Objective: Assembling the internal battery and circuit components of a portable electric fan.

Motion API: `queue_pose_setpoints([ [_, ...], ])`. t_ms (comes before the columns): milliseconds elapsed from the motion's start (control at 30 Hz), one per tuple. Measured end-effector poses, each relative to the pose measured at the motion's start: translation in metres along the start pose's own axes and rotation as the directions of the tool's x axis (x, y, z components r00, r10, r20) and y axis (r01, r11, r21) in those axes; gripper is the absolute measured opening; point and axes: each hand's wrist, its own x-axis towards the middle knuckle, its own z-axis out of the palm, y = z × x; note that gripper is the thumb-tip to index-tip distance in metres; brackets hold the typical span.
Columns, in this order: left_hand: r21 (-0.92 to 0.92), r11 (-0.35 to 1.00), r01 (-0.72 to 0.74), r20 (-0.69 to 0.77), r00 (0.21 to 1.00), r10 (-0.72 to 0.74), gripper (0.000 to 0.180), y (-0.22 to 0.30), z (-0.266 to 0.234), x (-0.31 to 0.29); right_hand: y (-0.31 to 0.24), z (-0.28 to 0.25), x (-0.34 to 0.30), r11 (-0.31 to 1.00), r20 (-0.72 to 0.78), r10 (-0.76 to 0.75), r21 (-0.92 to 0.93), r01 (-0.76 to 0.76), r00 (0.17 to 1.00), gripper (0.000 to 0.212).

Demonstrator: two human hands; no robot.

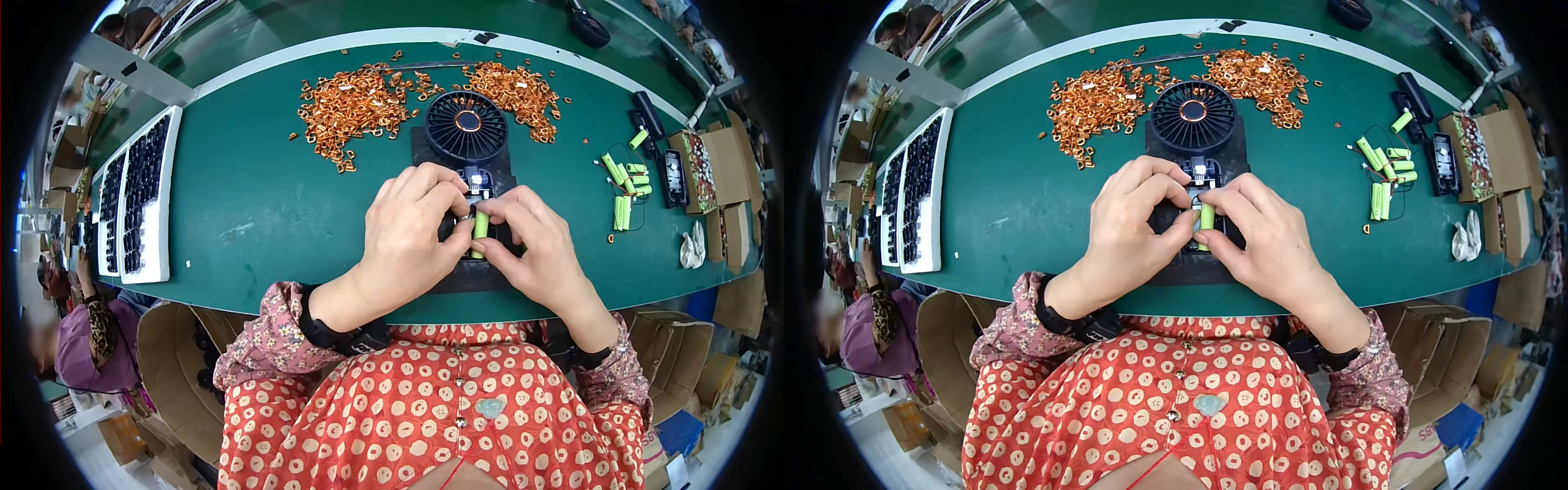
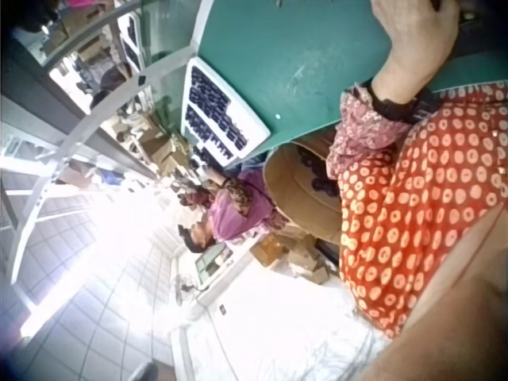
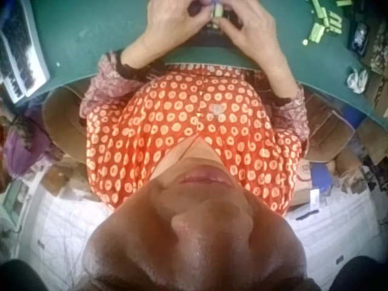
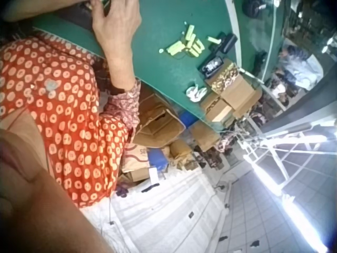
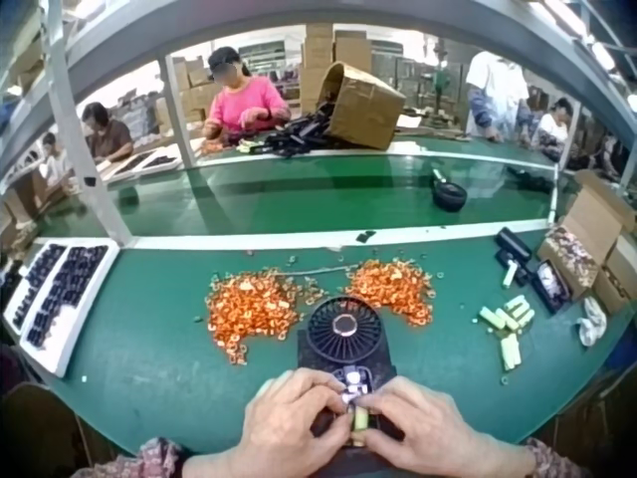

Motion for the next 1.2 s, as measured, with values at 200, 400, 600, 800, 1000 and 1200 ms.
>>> queue_pose_setpoints([
  [200, -0.007, 0.999, -0.042, -0.028, 0.999, 0.042, 0.019, -0.0031, 0.0019, -0.0022, 0.0036, -0.0002, 0.0009, 0.995, -0.016, -0.098, -0.010, 0.098, 0.995, 0.033],
  [400, 0.033, 0.998, -0.061, -0.044, 0.997, 0.063, 0.017, -0.0002, 0.0032, -0.0019, 0.0004, -0.0011, 0.0015, 0.994, 0.021, -0.091, -0.058, 0.092, 0.996, 0.034],
  [600, 0.018, 0.999, -0.033, -0.040, 0.999, 0.034, 0.015, 0.0000, 0.0043, 0.0006, -0.0020, -0.0018, 0.0022, 0.995, 0.031, -0.083, -0.056, 0.085, 0.996, 0.034],
  [800, 0.059, 0.998, -0.016, -0.053, 0.998, 0.019, 0.015, 0.0028, 0.0071, 0.0024, -0.0002, 0.0002, -0.0010, 0.994, 0.004, -0.094, -0.051, 0.094, 0.996, 0.037],
  [1000, 0.087, 0.995, -0.040, -0.035, 0.998, 0.043, 0.012, 0.0017, 0.0063, -0.0004, -0.0023, 0.0000, -0.0017, 0.995, 0.022, -0.073, -0.069, 0.075, 0.997, 0.039],
  [1200, 0.063, 0.996, -0.059, 0.015, 0.998, 0.059, 0.015, 0.0029, -0.0015, -0.0042, -0.0027, 0.0012, -0.0009, 0.993, 0.018, -0.079, -0.082, 0.080, 0.997, 0.038],
])
